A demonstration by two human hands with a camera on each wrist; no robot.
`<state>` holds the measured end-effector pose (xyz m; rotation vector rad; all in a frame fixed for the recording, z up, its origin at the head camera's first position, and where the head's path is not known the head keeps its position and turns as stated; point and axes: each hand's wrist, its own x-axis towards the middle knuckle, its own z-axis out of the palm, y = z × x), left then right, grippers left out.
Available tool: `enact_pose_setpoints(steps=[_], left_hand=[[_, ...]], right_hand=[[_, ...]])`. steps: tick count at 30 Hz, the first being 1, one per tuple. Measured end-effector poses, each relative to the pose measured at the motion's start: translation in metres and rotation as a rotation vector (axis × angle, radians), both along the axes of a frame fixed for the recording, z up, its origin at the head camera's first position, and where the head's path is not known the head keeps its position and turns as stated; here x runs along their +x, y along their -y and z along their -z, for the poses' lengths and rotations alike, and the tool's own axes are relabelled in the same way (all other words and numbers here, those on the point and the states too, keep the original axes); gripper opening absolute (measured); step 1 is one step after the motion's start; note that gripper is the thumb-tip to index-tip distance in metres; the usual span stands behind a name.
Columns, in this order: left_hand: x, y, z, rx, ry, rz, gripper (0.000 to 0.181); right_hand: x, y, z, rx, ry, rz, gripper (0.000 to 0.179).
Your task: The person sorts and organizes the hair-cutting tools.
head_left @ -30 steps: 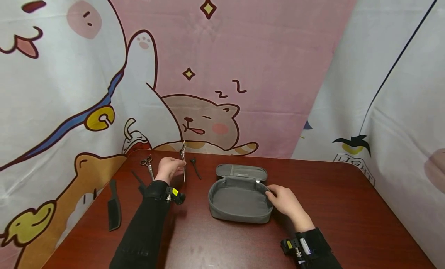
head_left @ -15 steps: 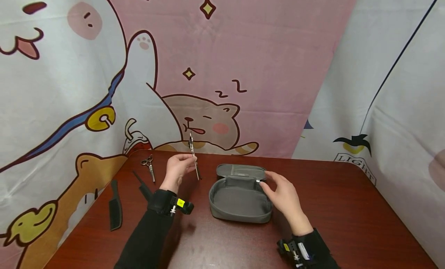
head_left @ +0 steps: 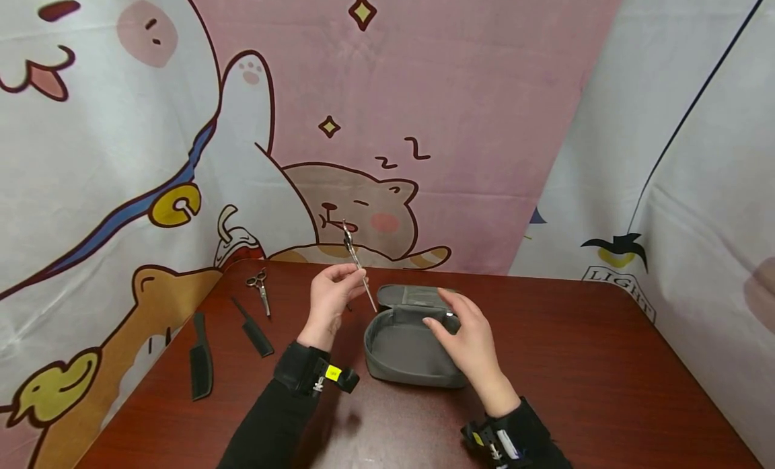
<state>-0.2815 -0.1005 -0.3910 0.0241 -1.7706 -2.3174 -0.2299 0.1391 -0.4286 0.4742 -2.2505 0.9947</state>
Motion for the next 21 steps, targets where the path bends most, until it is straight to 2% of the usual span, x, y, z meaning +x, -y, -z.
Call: enact_pose_setpoints(steps=[13, 21], left_hand=[[0.02, -0.035, -0.001, 0.058, -0.067, 0.061, 0.017], [0.026, -0.05, 0.005, 0.049, -0.115, 0.041, 0.018]], right_hand=[[0.003, 0.027, 0.005, -0.04, -0.067, -0.053, 0.069], [0.003, 0.035, 0.008, -0.087, -0.136, -0.088, 0.06]])
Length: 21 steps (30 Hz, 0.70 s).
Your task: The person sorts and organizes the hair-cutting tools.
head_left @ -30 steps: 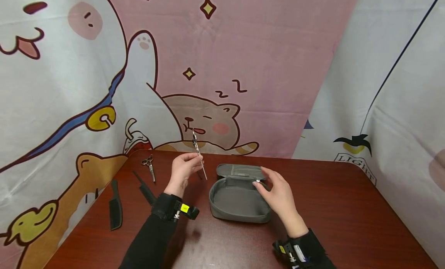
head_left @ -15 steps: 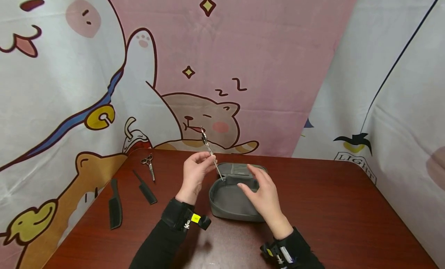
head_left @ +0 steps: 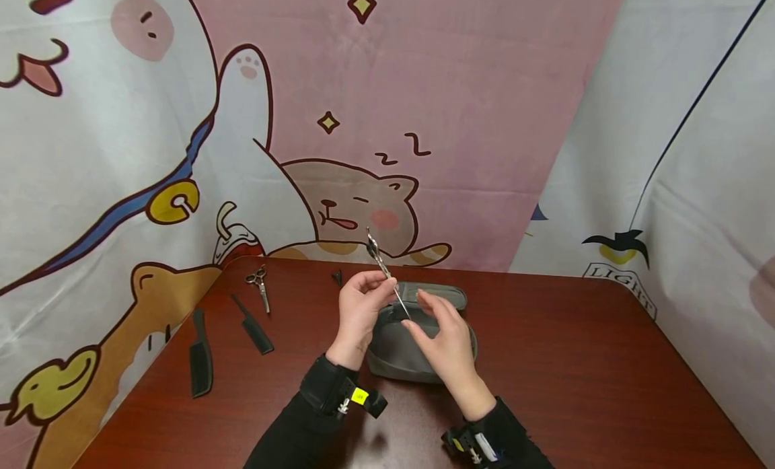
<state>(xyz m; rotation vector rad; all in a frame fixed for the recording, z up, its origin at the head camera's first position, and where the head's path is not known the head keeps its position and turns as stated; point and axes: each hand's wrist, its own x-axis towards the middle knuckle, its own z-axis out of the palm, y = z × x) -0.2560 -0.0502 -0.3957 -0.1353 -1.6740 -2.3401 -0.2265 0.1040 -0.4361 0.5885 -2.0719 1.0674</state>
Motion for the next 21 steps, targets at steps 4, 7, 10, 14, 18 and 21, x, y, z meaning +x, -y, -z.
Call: enact_pose_setpoints(steps=[4, 7, 10, 14, 18, 21], left_hand=[[0.002, -0.005, 0.001, 0.001, -0.034, -0.012, 0.018], [0.003, -0.008, 0.002, 0.011, -0.039, -0.011, 0.018], [0.004, -0.01, 0.002, 0.017, -0.028, -0.012, 0.018], [0.006, -0.013, 0.003, 0.018, -0.021, -0.009, 0.018], [0.008, -0.016, 0.004, 0.026, -0.02, -0.005, 0.018], [0.01, -0.017, 0.005, 0.033, -0.017, -0.005, 0.018]], right_hand=[[0.0, 0.001, 0.001, -0.016, -0.01, -0.008, 0.052], [0.0, 0.002, 0.001, -0.025, -0.012, -0.011, 0.044], [0.001, 0.003, 0.0, -0.028, 0.003, -0.008, 0.038], [0.002, 0.004, 0.001, -0.028, 0.023, 0.005, 0.031], [0.001, 0.003, 0.001, -0.019, 0.002, 0.034, 0.027], [0.001, 0.003, 0.002, -0.015, -0.021, 0.057, 0.024]])
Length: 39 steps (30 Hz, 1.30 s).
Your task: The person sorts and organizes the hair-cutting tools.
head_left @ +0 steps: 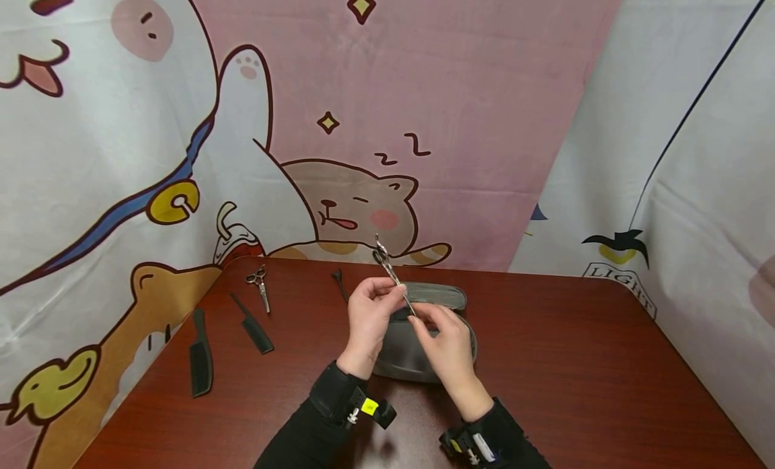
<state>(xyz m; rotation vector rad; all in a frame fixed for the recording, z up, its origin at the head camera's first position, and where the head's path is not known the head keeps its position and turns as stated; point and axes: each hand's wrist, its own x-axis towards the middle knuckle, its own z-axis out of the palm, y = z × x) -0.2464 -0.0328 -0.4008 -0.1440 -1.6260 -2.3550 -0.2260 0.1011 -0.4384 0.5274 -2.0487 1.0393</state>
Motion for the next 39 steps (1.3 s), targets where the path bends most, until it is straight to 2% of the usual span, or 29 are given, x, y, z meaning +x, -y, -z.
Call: enact_pose_setpoints(steps=[12, 16, 20, 25, 30, 32, 35, 39], left_hand=[[0.002, -0.009, 0.004, 0.029, 0.02, -0.041, 0.018], [0.002, -0.009, 0.005, 0.026, 0.023, -0.032, 0.019], [0.003, -0.009, 0.006, 0.017, 0.005, -0.004, 0.021], [0.004, -0.006, 0.005, -0.022, -0.002, 0.065, 0.022], [0.005, -0.005, 0.002, -0.028, 0.012, 0.135, 0.025], [0.005, -0.004, 0.001, -0.028, 0.017, 0.158, 0.027], [0.006, -0.003, -0.001, -0.044, 0.015, 0.185, 0.029], [0.006, 0.0, -0.002, -0.079, -0.005, 0.236, 0.033]], right_hand=[[0.0, -0.002, 0.002, 0.029, -0.013, 0.082, 0.014], [-0.001, -0.003, 0.003, 0.027, 0.007, 0.083, 0.014], [-0.002, -0.005, 0.005, -0.025, 0.042, 0.054, 0.014], [-0.003, -0.009, 0.004, -0.153, 0.142, -0.041, 0.01], [-0.001, -0.012, 0.0, -0.261, 0.294, -0.117, 0.006], [0.0, -0.013, -0.003, -0.321, 0.367, -0.149, 0.006], [0.007, -0.012, -0.016, -0.401, 0.465, -0.189, 0.007], [0.004, -0.016, -0.016, -0.487, 0.536, -0.249, 0.009]])
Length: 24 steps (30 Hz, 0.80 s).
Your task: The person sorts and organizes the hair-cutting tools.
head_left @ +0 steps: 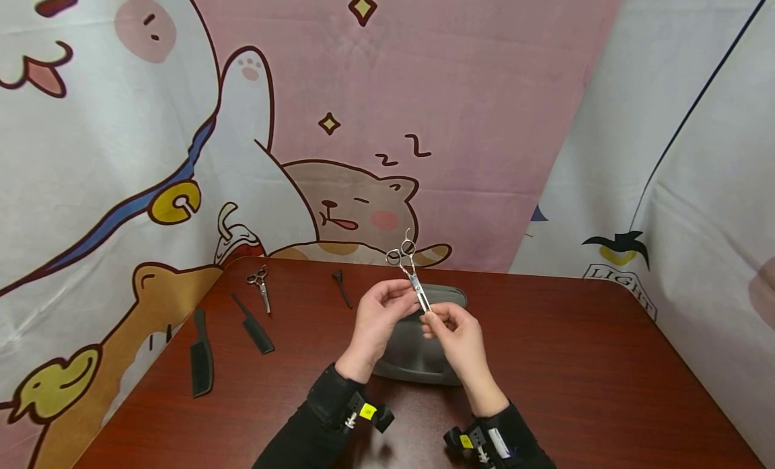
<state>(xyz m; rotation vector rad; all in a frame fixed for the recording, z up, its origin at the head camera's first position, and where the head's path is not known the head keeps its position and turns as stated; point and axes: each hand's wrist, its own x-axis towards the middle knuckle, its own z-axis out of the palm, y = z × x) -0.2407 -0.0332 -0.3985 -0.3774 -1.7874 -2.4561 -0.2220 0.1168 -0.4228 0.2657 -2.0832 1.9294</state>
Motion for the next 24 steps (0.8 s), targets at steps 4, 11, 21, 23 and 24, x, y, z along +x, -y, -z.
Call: enact_pose_setpoints(steps=[4, 11, 21, 23, 24], left_hand=[[-0.001, 0.009, 0.0, -0.038, -0.026, 0.065, 0.041], [-0.007, 0.03, -0.006, -0.093, 0.016, 0.102, 0.058], [-0.019, 0.059, -0.021, -0.237, 0.065, 0.133, 0.069], [-0.021, 0.062, -0.025, -0.26, 0.078, 0.15, 0.07], [-0.022, 0.064, -0.028, -0.27, 0.082, 0.16, 0.07]], right_hand=[[-0.006, -0.007, 0.009, -0.049, 0.012, -0.027, 0.012], [-0.004, -0.015, 0.008, -0.049, -0.003, -0.038, 0.014], [-0.002, -0.025, 0.008, 0.042, 0.017, -0.028, 0.011], [-0.001, -0.025, 0.008, 0.062, 0.03, -0.028, 0.01], [-0.001, -0.025, 0.009, 0.07, 0.033, -0.031, 0.009]])
